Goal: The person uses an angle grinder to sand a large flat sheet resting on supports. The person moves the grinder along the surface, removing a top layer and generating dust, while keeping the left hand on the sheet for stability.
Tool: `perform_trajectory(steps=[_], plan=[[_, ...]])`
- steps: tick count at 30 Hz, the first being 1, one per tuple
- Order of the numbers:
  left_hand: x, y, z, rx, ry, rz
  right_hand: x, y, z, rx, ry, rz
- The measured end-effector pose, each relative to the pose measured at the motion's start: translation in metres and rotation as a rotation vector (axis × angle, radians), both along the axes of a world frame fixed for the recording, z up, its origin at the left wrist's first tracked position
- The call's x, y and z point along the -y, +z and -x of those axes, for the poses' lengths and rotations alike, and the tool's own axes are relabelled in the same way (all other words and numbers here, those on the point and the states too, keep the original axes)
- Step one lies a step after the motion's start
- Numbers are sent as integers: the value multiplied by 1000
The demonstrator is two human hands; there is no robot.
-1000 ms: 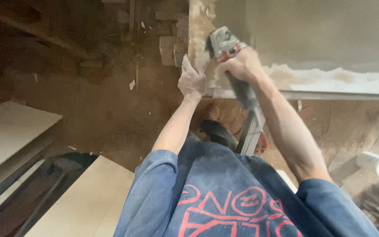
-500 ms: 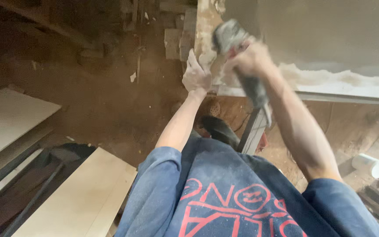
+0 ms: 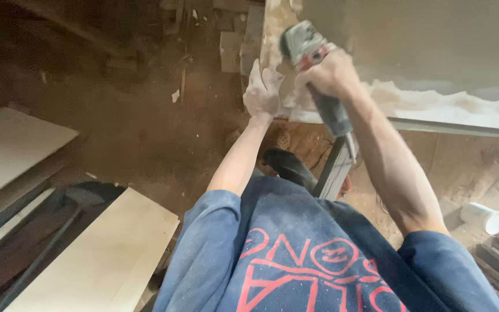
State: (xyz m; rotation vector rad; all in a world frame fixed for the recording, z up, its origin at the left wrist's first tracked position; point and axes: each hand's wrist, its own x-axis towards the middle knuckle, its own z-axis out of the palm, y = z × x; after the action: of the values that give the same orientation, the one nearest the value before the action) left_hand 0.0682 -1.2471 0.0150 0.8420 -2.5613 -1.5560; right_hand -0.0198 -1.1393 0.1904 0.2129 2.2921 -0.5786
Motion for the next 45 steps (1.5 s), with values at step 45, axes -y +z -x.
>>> perform_trajectory(steps=[45], plan=[[1, 27, 30, 363, -7, 109, -13, -41, 180, -256, -85, 237]])
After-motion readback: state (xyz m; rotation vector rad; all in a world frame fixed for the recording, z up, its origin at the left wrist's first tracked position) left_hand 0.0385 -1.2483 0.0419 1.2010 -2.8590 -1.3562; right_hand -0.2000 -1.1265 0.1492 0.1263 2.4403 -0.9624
